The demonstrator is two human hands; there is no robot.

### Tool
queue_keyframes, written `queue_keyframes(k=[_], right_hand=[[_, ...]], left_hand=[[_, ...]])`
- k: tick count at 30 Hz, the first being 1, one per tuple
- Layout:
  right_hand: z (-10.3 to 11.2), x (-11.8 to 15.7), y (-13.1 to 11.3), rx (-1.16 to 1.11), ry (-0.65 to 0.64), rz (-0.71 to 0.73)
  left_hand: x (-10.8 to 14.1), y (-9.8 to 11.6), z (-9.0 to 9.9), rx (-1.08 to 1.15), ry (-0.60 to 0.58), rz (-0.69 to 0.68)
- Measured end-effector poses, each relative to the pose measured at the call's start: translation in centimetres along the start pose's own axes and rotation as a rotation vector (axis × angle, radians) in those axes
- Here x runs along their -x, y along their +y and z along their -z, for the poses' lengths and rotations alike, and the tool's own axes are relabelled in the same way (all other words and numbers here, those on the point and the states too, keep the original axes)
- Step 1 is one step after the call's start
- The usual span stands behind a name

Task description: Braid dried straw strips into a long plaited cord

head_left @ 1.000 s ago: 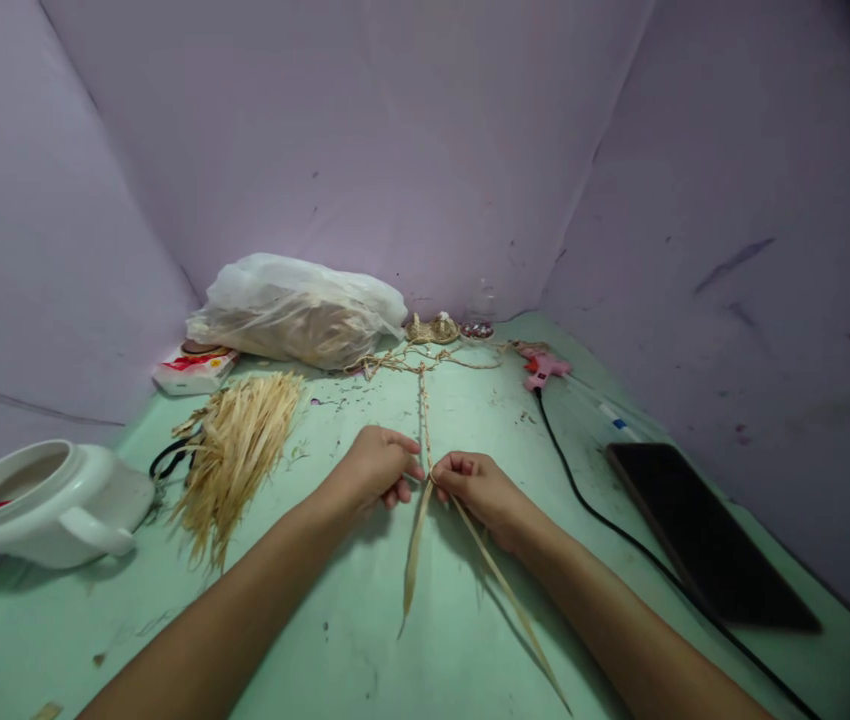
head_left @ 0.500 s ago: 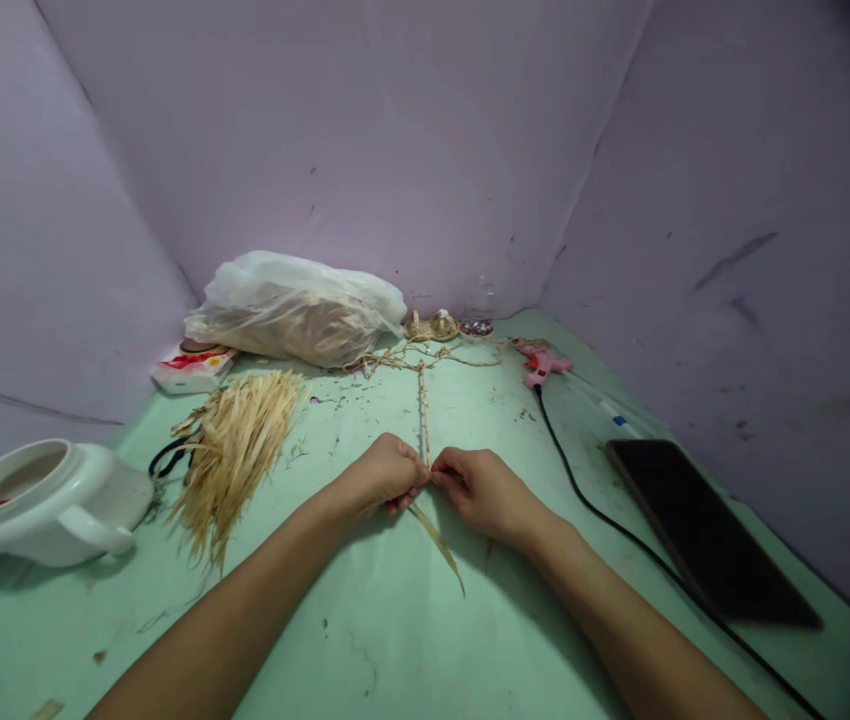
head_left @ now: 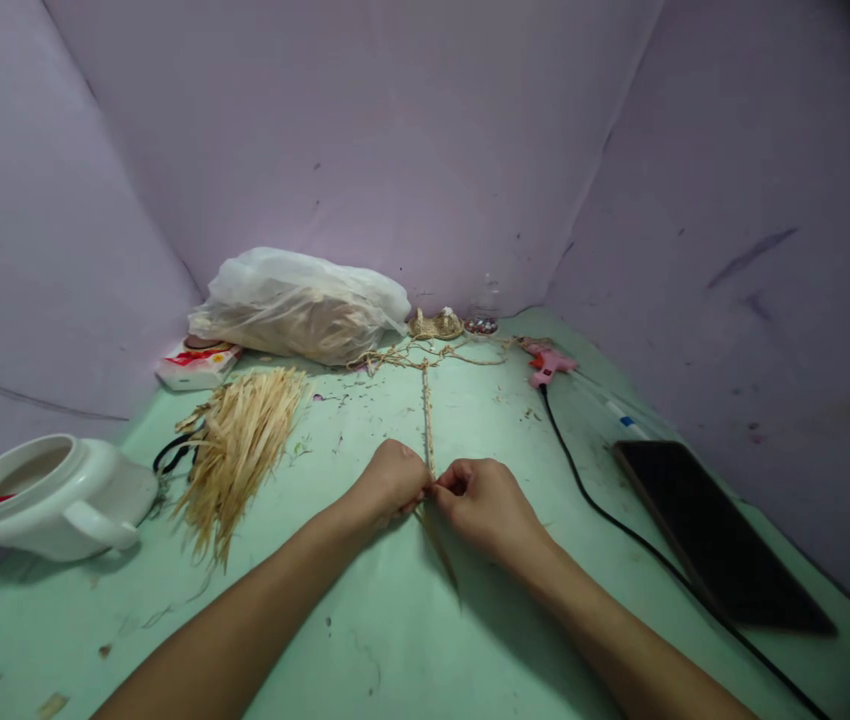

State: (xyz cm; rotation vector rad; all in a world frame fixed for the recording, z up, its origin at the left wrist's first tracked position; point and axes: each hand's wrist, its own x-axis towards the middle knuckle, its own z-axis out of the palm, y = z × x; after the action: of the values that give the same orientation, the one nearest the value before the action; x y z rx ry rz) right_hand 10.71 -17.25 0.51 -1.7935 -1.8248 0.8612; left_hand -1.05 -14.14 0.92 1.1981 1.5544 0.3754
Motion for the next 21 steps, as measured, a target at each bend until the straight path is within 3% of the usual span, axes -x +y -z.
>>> queue_keyframes(k=[3,8,11,14,19,21], right_hand=[[-0.1,0.2,-0.1,0.012,0.001,0.015],[-0.1,0.5,-0.1,0.128,0.02,0.201],[0.3,0.5,0.2,0.095,-0.103,0.251],[1.1,-0.2,0.8,0.027,-0.224,0.174],[1.6,-2.2,2.4,-0.223,0.011,0.045],[1.0,-2.5,2.5,-0.362,-0.009,0.027]], left_hand=[[0.7,0.6,0.5,0.082,-0.05,0.046],[0.2,0.1,1.1,0.114,-0.149,-0.012],[-0.2,-0.2,1.3,0.118,-0.154,-0.047],[-0.3,-0.2,1.5,0.12,-0.164,-0.063],[-0.3,-0.2,1.6,0.088,-0.164,-0.08],[-0.4,-0.3,1.6,0.09,-0.162,-0.092]])
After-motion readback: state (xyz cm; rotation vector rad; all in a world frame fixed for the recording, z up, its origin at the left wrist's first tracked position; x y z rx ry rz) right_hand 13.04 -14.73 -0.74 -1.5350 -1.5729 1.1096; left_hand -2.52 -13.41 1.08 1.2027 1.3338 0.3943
